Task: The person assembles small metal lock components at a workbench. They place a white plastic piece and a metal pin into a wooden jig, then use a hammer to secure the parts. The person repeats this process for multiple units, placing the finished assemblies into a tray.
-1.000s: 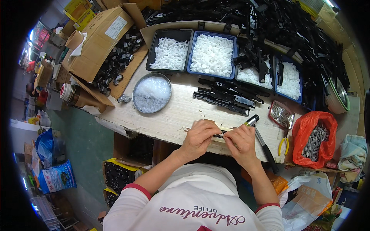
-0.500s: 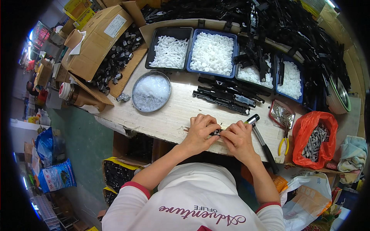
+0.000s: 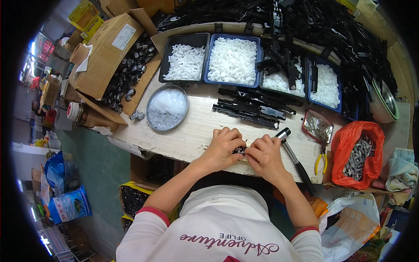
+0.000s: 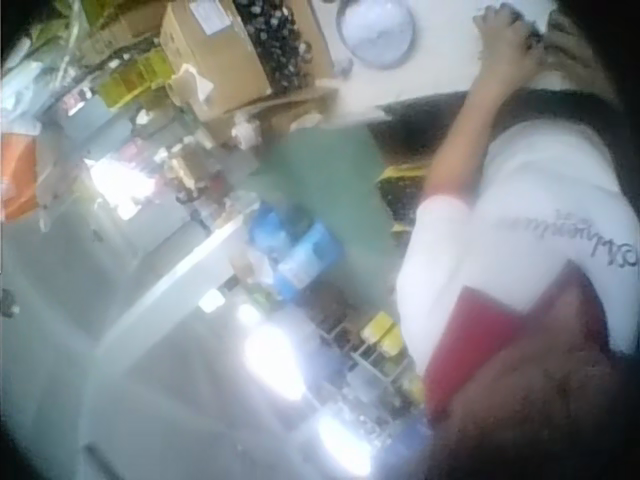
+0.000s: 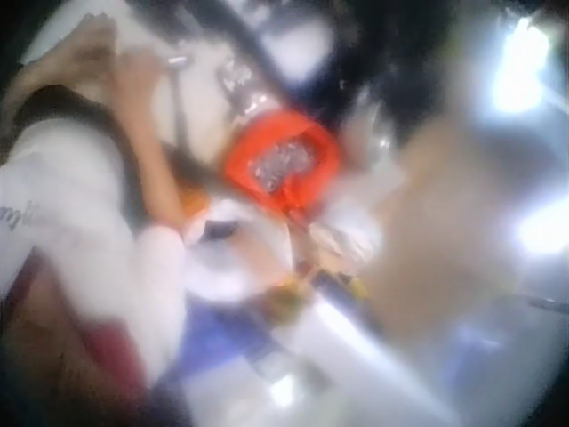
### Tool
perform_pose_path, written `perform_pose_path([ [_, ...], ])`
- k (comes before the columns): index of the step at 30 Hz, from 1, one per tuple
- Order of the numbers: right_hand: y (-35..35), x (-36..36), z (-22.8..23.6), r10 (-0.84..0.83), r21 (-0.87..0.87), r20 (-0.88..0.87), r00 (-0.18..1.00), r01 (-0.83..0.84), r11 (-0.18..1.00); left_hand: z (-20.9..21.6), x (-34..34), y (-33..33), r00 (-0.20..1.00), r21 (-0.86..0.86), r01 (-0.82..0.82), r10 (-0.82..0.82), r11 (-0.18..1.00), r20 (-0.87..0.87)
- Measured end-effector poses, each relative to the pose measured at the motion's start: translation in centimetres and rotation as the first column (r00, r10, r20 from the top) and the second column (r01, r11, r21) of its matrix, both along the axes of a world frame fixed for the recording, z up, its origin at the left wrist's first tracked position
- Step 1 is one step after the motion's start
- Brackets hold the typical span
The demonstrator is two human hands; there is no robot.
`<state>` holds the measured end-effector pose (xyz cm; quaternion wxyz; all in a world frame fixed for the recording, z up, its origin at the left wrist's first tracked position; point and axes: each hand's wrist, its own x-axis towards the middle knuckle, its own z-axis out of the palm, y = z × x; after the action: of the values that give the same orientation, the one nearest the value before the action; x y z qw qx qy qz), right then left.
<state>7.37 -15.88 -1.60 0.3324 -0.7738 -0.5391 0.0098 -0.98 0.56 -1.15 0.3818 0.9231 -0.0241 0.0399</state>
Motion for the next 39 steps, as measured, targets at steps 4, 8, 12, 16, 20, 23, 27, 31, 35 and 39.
perform_pose_path([
  [4, 0.2, 0.2, 0.2, 0.002, -0.016, 0.032, 0.999, -0.001, 1.0, -0.1, 0.0, 0.0, 1.0, -0.004, -0.009, 0.009, 1.0, 0.006],
  [8, 0.1, 0.3, -0.1, -0.006, -0.007, 0.014, 1.0, 0.006, 1.0, -0.2, 0.0, 0.0, 1.0, -0.021, -0.005, 0.005, 1.0, -0.007],
  [12, -0.1, 0.3, 0.2, 0.003, -0.036, 0.027, 1.0, -0.002, 0.999, -0.1, 0.0, -0.1, 1.0, -0.017, -0.007, 0.007, 1.0, -0.014],
  [16, -0.4, 0.6, 0.9, -0.006, -0.033, -0.035, 0.999, 0.005, 0.999, -0.2, -0.1, -0.2, 0.999, -0.013, -0.043, 0.043, 0.999, -0.033],
  [20, -0.4, 0.2, 0.9, -0.005, -0.049, -0.02, 1.0, 0.004, 0.999, 0.0, 0.4, -0.5, 0.988, -0.013, -0.093, 0.091, 0.996, -0.126],
  [23, -1.1, 0.7, 1.2, -0.022, -0.029, -0.08, 0.997, 0.02, 0.999, 0.4, 0.8, -0.8, 0.994, 0.079, -0.063, 0.07, 0.995, -0.086],
  [27, -3.4, 3.6, 1.9, -0.164, 0.059, -0.054, 0.985, 0.167, 0.984, 2.5, 1.3, -1.2, 0.995, 0.413, 0.099, -0.094, 0.905, -0.032],
  [31, -8.3, 8.2, 1.6, -0.495, 0.007, 0.065, 0.867, 0.495, 0.869, 4.7, 5.9, -2.2, 0.96, 0.418, 0.25, -0.279, 0.873, 0.009],
  [35, -10.5, 10.5, 1.4, -0.599, -0.137, 0.267, 0.755, 0.645, 0.752, 4.6, 16.0, -6.3, 0.94, 0.424, 0.173, -0.278, 0.889, 0.2],
  [39, -9.8, 11.7, 1.1, -0.568, -0.235, 0.364, 0.738, 0.663, 0.711, 3.2, 23.3, -9.8, 0.928, 0.583, 0.07, -0.267, 0.809, 0.26],
])
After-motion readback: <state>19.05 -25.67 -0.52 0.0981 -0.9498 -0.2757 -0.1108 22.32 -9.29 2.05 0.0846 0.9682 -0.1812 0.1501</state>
